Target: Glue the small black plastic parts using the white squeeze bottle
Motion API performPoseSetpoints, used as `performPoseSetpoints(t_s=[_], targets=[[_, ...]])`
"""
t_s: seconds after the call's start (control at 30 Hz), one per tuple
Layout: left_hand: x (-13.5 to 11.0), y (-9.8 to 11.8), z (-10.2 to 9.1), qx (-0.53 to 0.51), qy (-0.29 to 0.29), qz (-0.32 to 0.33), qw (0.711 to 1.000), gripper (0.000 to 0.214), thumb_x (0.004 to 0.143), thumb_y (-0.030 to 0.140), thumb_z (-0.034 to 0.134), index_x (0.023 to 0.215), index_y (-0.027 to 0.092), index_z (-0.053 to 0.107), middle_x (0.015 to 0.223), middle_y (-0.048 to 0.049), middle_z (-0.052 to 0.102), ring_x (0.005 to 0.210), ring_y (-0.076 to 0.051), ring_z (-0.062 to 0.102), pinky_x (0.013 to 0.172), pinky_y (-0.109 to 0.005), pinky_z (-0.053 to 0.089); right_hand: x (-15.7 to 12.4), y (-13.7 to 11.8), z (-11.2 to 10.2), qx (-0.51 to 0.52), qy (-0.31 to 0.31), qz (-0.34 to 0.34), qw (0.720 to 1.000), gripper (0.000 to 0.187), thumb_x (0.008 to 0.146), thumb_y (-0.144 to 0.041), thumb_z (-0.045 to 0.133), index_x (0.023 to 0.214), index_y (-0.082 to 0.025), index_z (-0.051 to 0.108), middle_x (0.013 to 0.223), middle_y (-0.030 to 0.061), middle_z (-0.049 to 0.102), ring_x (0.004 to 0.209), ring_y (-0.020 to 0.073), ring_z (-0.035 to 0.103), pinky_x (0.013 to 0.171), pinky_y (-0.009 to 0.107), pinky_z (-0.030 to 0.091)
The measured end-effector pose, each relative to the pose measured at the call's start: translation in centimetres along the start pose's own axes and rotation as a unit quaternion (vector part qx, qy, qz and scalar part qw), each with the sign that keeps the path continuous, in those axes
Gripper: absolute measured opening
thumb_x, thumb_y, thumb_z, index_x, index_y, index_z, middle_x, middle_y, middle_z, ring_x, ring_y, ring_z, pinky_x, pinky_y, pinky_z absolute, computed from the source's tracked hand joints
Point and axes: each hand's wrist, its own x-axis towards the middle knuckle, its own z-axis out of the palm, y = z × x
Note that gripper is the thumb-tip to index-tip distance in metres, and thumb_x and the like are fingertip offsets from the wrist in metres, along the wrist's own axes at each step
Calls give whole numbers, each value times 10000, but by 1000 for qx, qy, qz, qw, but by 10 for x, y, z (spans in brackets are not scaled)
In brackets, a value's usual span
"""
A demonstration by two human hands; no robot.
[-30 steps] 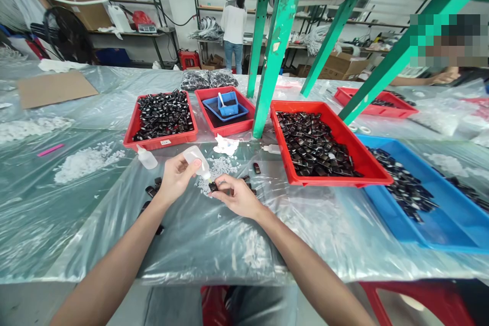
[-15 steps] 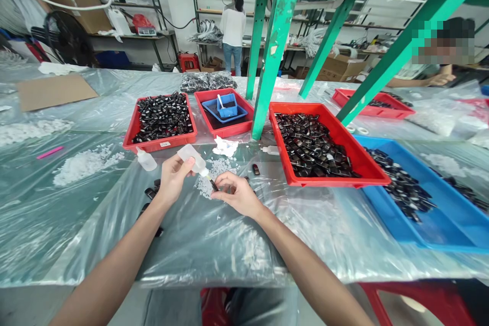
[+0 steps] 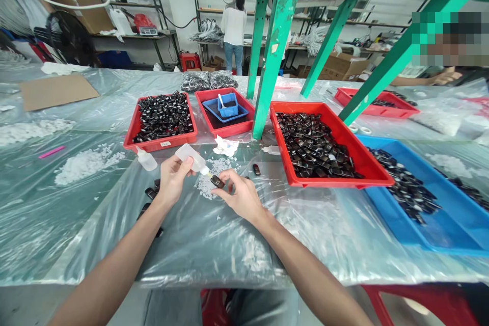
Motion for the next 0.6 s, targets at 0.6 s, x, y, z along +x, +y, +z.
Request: performPoseSetpoints(t_s=[0.6], targets=[[-9,6,6,2,46,26,999,311,854,469,733,780,171,682,657,-13,637,540,-119,511,514,-251,430,-7,-8,5,-139,88,-81,983,237,960,-453,638,998,-222,602,888,51,724,619,150,590,622,260,480]])
